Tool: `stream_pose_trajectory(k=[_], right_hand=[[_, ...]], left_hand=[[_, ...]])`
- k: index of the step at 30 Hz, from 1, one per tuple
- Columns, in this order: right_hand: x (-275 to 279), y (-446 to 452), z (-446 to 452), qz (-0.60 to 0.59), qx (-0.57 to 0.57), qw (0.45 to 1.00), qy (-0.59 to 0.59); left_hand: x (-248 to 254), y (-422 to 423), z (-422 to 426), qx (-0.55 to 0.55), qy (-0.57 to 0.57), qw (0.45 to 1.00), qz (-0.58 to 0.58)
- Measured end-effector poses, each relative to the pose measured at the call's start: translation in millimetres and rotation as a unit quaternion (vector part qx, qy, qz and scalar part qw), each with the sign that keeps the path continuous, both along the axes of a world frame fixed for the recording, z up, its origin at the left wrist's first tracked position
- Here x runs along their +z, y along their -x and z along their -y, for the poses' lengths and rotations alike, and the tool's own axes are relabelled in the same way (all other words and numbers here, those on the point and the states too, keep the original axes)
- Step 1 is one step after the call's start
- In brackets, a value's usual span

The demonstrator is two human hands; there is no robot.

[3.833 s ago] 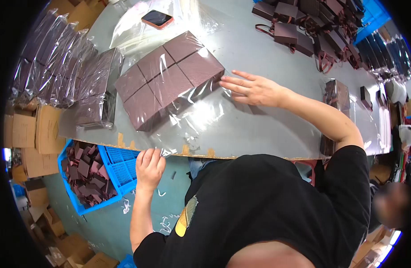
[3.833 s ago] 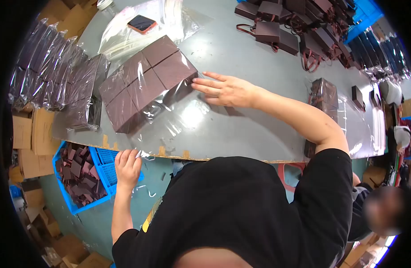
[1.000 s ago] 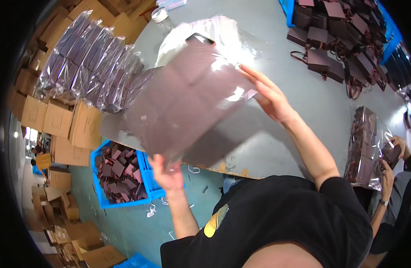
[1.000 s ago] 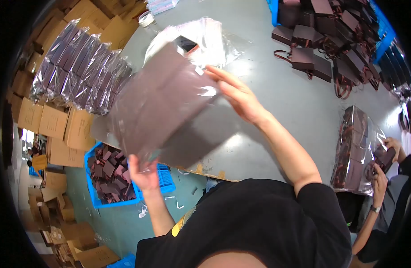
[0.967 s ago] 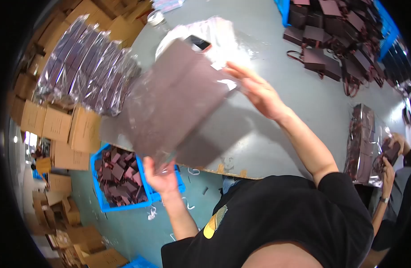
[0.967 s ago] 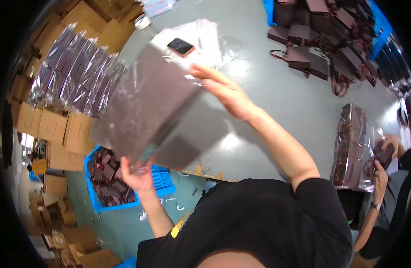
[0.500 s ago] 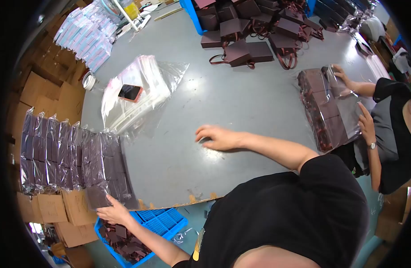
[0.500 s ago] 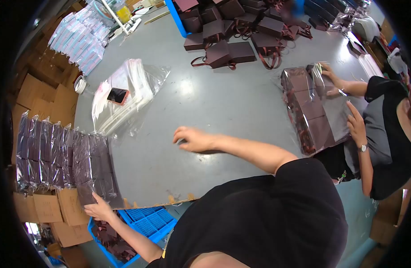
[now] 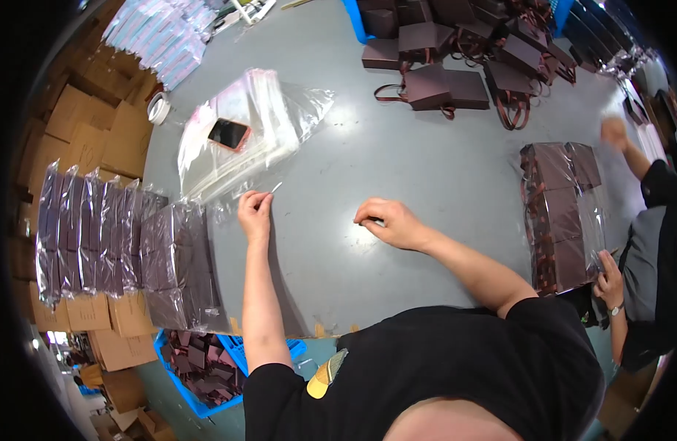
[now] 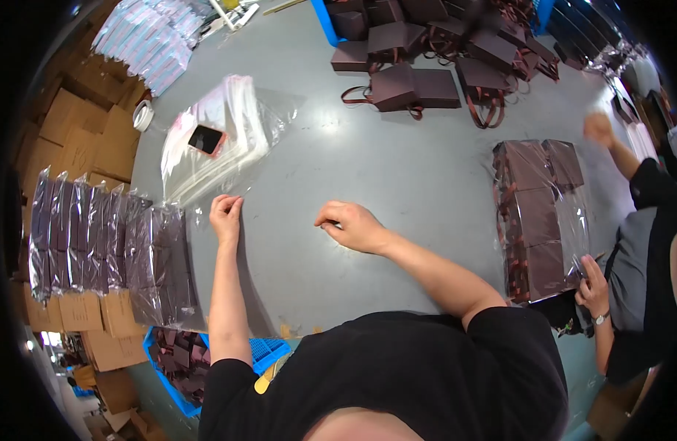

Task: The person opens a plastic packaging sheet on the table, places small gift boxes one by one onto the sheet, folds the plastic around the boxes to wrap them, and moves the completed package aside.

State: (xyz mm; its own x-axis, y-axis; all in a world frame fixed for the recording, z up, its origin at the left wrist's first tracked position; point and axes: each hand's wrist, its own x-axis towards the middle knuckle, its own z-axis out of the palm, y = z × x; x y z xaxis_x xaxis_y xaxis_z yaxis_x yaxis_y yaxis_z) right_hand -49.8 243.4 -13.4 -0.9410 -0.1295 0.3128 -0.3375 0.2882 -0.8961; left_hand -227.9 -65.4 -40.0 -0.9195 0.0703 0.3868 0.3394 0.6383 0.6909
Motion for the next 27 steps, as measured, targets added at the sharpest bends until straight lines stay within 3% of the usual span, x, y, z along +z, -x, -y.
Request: stream_pose_trajectory(k=[3,6,9,12,13,14,16,17,18,20,21,24,27], right_hand=[[-0.7,-0.6,-1.3,0.027,0.007,1.0,0.0],[4.7,-2.5,-2.7,0.061,0.0,0.998,0.006],[7.9,-0.2,-3.7,0.121,-0.006,0.992,0.045],[13.8,10.5,4.5,0.24,0.001,0.929,0.283],[20.9,17.7,6.0,0.314,0.045,0.875,0.366],[28.8,20.6,11.7,0.348,0.051,0.857,0.377],[41.9,27.6,24.4,0.412,0.061,0.819,0.394],[34.0,33.1,31.9,0.408,0.047,0.815,0.409],[28.4,31.2,33.0,0.381,0.037,0.846,0.371],[16.9,24.8,36.6,0.327,0.02,0.899,0.29],[0.4,22.2,34.7,0.297,-0.034,0.908,0.294],[4.0,-2.7,-2.2,0.272,-0.142,0.899,0.313],[18.5,-23.7,-38.6,0.314,-0.172,0.875,0.326]], left_hand=[[7.7,8.1,-4.5,-0.005,0.117,0.991,-0.069],[31.0,8.0,-8.2,0.018,0.137,0.987,-0.079],[73.6,-24.5,-23.5,-0.051,0.128,0.986,-0.09],[96.9,-71.2,-54.5,-0.109,0.086,0.985,-0.103],[99.9,-87.6,-65.3,-0.132,0.064,0.984,-0.101],[100.7,-104.6,-76.2,-0.155,0.042,0.982,-0.1],[96.0,-143.5,-100.4,-0.202,0.107,0.965,-0.126],[92.4,-164.0,-111.5,-0.218,0.136,0.96,-0.11],[88.5,-181.0,-120.5,-0.233,0.164,0.954,-0.092],[73.3,-199.8,-127.9,-0.253,0.082,0.964,-0.002],[70.4,-206.9,-124.4,-0.268,0.058,0.956,0.099],[70.0,-217.8,-110.4,-0.292,0.016,0.956,0.017],[53.4,-202.5,-80.3,-0.171,0.109,0.978,-0.045]])
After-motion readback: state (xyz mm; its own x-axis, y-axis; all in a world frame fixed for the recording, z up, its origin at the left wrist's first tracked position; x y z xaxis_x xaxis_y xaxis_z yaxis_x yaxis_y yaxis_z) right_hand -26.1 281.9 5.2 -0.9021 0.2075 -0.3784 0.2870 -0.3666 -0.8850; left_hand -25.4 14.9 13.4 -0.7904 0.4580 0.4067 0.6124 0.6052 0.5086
